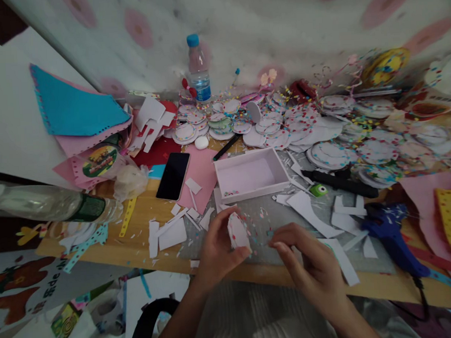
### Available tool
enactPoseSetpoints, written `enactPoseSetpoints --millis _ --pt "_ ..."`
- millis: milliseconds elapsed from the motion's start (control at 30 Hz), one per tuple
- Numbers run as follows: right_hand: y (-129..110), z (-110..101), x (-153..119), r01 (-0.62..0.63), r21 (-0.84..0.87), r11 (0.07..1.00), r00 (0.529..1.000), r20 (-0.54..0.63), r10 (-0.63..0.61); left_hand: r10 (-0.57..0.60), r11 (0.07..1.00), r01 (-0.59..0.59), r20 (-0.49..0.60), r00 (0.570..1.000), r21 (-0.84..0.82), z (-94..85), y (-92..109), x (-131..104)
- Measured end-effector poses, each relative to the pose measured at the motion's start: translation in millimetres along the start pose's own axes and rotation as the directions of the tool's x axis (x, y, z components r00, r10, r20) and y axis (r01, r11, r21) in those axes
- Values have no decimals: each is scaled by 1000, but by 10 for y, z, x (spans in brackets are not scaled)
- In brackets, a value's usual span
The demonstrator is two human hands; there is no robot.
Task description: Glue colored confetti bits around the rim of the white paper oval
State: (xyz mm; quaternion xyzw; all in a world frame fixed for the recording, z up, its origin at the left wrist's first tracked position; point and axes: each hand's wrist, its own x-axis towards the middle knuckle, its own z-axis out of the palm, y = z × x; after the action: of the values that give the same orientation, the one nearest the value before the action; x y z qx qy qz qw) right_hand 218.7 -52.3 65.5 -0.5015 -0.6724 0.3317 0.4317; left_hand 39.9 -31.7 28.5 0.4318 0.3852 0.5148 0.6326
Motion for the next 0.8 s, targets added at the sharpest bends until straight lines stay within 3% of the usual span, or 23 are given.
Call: enactPoseSetpoints --millis 133,367,800 --pt "-24 81 8 -10 -15 1000 995 101 12 14 999 -11 56 998 -50 -3 -13 -34" --pt "-31 158 -33 -32 86 996 987 160 18 -117 969 157 205 972 -189 -7 6 -90" --pt "-46 136 -36 48 99 994 985 158 -64 -131 961 168 175 976 -221 58 29 -41"
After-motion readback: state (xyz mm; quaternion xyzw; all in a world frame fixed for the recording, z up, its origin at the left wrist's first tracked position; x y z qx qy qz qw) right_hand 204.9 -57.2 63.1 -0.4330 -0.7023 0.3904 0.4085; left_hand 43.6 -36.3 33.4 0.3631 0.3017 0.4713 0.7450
